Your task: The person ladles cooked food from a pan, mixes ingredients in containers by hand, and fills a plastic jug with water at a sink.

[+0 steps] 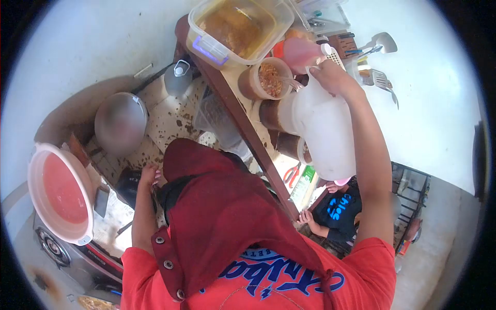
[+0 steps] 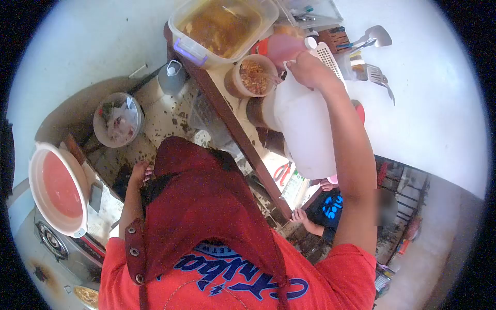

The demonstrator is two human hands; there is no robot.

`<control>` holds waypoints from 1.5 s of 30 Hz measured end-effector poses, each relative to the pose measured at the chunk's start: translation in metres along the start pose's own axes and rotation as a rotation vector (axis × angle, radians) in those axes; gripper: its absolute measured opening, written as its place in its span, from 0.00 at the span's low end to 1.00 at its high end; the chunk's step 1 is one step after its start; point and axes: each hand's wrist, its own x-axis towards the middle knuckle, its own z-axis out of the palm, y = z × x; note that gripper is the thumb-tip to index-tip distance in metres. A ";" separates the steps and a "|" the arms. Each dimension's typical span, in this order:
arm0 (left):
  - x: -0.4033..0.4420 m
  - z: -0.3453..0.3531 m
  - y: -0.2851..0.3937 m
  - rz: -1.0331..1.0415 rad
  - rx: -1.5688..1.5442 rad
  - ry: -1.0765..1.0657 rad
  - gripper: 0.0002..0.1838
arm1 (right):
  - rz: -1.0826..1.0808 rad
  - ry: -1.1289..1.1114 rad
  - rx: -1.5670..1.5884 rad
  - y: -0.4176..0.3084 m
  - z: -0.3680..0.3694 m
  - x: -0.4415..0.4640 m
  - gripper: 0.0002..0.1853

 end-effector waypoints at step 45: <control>0.034 0.093 0.019 -0.020 0.647 -0.157 0.14 | 0.154 0.715 0.747 0.100 0.099 -0.236 0.20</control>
